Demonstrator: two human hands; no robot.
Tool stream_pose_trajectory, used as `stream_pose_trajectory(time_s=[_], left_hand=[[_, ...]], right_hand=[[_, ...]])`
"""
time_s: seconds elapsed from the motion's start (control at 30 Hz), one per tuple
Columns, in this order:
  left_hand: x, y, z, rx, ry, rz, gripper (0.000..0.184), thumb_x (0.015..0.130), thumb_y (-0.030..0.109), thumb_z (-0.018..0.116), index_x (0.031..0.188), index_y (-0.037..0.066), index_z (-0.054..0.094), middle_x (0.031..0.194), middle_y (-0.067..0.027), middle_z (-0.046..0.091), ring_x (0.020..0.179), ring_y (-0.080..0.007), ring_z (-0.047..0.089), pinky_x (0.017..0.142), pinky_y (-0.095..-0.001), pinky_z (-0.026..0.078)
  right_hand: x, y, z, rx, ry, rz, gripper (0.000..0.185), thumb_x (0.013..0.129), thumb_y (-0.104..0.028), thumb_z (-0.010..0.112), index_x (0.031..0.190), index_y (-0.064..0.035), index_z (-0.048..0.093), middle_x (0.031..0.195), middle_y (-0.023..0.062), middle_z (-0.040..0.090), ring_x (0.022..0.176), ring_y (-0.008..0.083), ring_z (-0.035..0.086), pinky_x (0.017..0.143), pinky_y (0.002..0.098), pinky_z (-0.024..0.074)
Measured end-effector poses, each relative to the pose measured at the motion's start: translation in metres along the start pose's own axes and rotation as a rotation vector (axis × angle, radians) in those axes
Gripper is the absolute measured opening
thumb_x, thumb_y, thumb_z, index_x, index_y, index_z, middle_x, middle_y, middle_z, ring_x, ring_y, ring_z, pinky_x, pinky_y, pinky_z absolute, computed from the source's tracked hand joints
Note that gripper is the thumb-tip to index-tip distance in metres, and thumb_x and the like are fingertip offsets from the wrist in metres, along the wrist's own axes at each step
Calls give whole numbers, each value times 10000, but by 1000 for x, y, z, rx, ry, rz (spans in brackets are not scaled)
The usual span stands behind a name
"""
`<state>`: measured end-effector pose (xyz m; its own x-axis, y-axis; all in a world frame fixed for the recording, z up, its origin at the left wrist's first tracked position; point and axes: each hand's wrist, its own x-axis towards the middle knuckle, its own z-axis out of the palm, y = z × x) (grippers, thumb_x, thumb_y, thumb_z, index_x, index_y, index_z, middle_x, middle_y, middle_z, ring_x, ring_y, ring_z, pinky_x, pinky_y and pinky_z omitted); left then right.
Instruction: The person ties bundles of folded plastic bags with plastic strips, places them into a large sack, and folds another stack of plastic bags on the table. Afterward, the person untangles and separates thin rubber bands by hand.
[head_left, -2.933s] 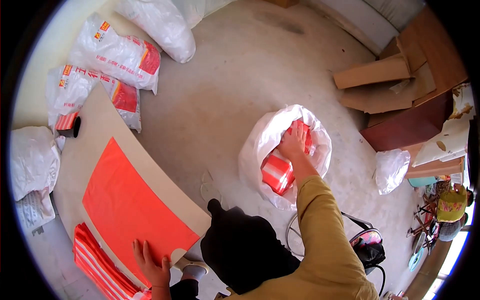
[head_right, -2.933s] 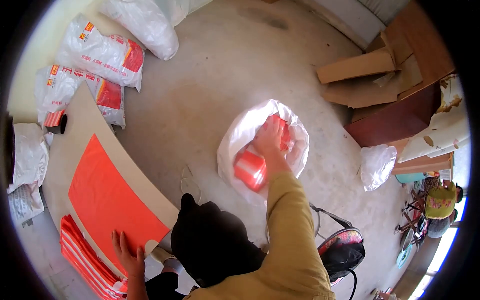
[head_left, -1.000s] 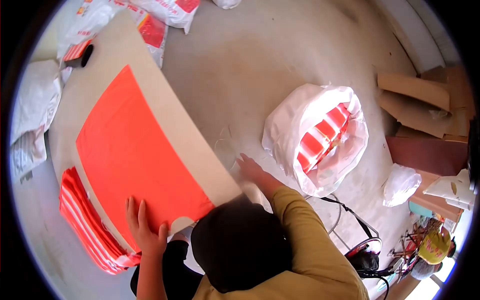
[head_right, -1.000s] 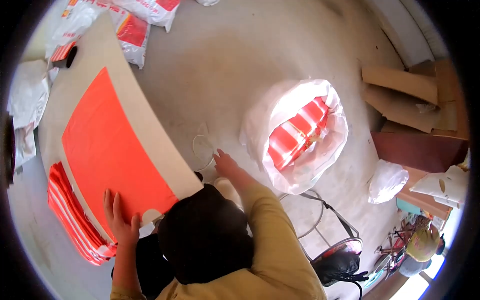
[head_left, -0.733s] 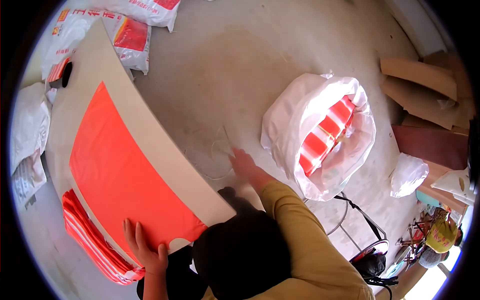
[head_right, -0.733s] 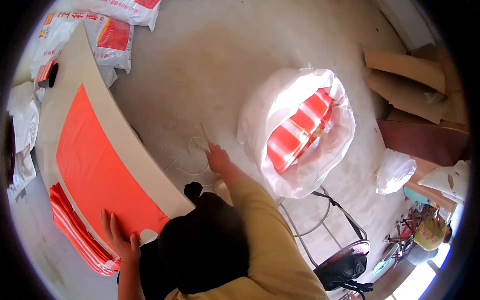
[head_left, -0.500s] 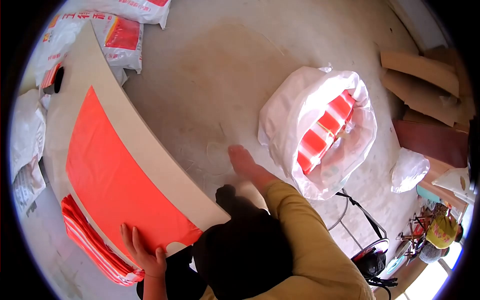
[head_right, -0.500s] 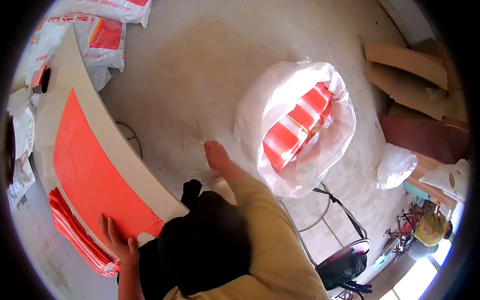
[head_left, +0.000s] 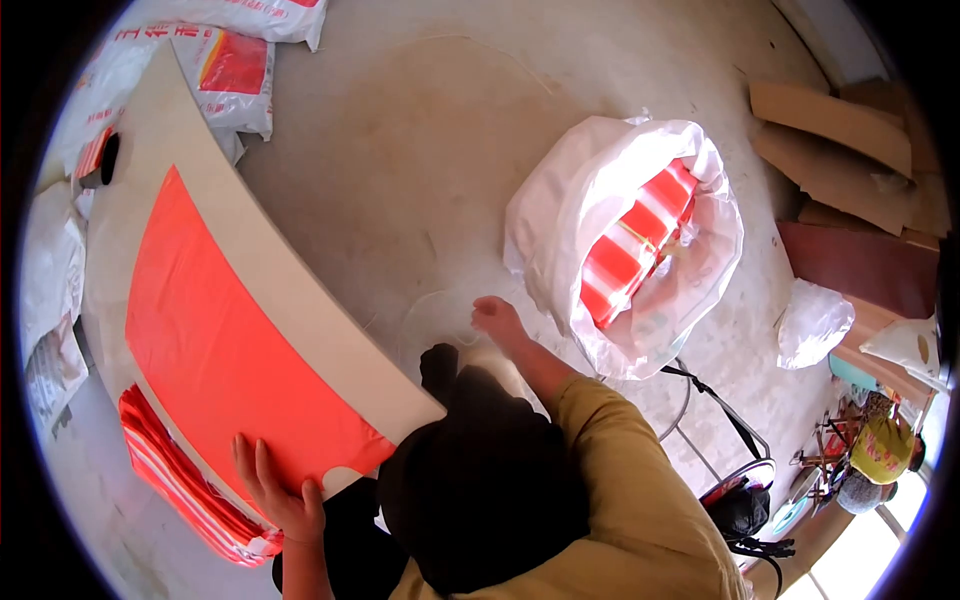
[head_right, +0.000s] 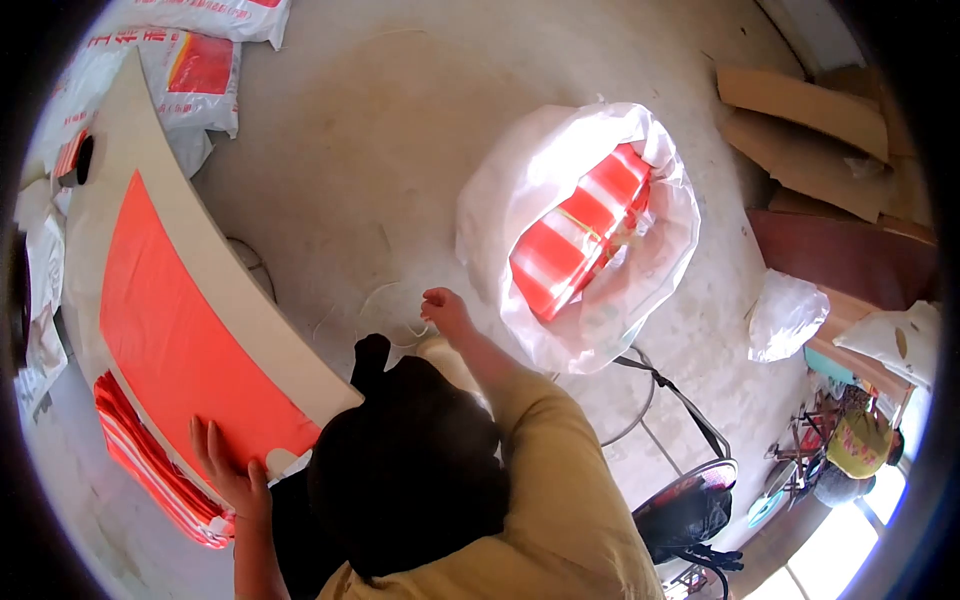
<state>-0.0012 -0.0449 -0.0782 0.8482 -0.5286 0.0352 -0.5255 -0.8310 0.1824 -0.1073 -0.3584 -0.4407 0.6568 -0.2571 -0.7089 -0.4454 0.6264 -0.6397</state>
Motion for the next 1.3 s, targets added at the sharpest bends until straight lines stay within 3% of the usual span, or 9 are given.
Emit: stream_pose_trajectory(time_s=[0.2, 0.47, 0.63, 0.7, 0.83, 0.93, 1.07, 1.23, 1.3], left_hand=[[-2, 1, 0, -21, 41, -33, 705, 850, 422, 636, 1404, 19, 471, 1529, -244, 344, 1414, -456, 320, 1132, -544, 300], [-7, -7, -2, -153, 146, -33, 763, 730, 290, 747, 1387, 6, 483, 1487, -204, 416, 1368, -431, 382, 1122, -512, 327], [-33, 18, -13, -494, 413, -15, 968, 728, 304, 814, 1480, -20, 298, 1492, -224, 393, 1405, -419, 340, 1143, -505, 298], [-55, 58, -51, -635, 412, 88, 1069, 728, 309, 846, 1515, -23, 202, 1497, -234, 381, 1421, -401, 329, 1155, -496, 279], [-95, 96, -83, -1286, 301, 124, 1026, 787, 265, 820, 1539, 21, 166, 1483, -216, 392, 1404, -358, 352, 1140, -464, 293], [-129, 88, -92, -1035, 269, 8, 795, 903, 202, 717, 1530, 54, 252, 1317, -185, 551, 1272, -291, 494, 1024, -402, 423], [-181, 60, -113, -1912, -170, -523, 267, 1001, 172, 551, 1227, 35, 510, 895, -61, 578, 875, -158, 553, 775, -306, 441], [-233, 33, -52, -2000, 211, -739, 246, 1063, 228, 420, 884, 87, 513, 830, -26, 533, 828, -137, 532, 765, -302, 433], [-235, 33, -52, -1972, 322, -706, 241, 1065, 229, 419, 892, 94, 518, 902, -39, 555, 889, -153, 539, 832, -317, 434]], right_hand=[[-31, -84, 43, 21, -132, -79, 278, 897, -102, 666, 1146, -5, 588, 931, 72, 630, 792, 158, 622, 708, 298, 531], [-126, -315, 65, -260, -71, -685, 137, 900, -19, 624, 1028, -53, 655, 819, 3, 611, 712, 85, 546, 631, 231, 446], [-258, -364, 155, -1014, -442, -902, 111, 898, -6, 618, 1005, -22, 641, 859, 35, 603, 766, 137, 558, 689, 275, 466], [-312, -343, 202, -1386, -784, -1232, 120, 854, 35, 593, 918, -52, 644, 899, 93, 616, 841, 278, 610, 732, 348, 499], [-380, -278, 263, -1014, -1587, -1051, 115, 841, -22, 639, 946, -48, 680, 919, 74, 642, 841, 277, 627, 761, 365, 522], [-401, -237, 289, -784, -1584, -1069, 119, 835, 15, 670, 944, -32, 683, 924, 71, 638, 832, 249, 620, 735, 329, 511], [-395, -209, 323, -982, -1487, -926, 164, 824, -1, 684, 986, -31, 683, 932, 88, 635, 842, 244, 619, 735, 316, 509], [-328, -144, 366, -1299, -1060, -671, 397, 839, -106, 709, 1225, -52, 635, 1091, 120, 623, 896, 260, 632, 766, 329, 521], [-287, -114, 375, -1419, -863, -1238, 475, 843, -151, 711, 1294, -61, 593, 1157, 124, 606, 946, 269, 636, 788, 359, 527]])
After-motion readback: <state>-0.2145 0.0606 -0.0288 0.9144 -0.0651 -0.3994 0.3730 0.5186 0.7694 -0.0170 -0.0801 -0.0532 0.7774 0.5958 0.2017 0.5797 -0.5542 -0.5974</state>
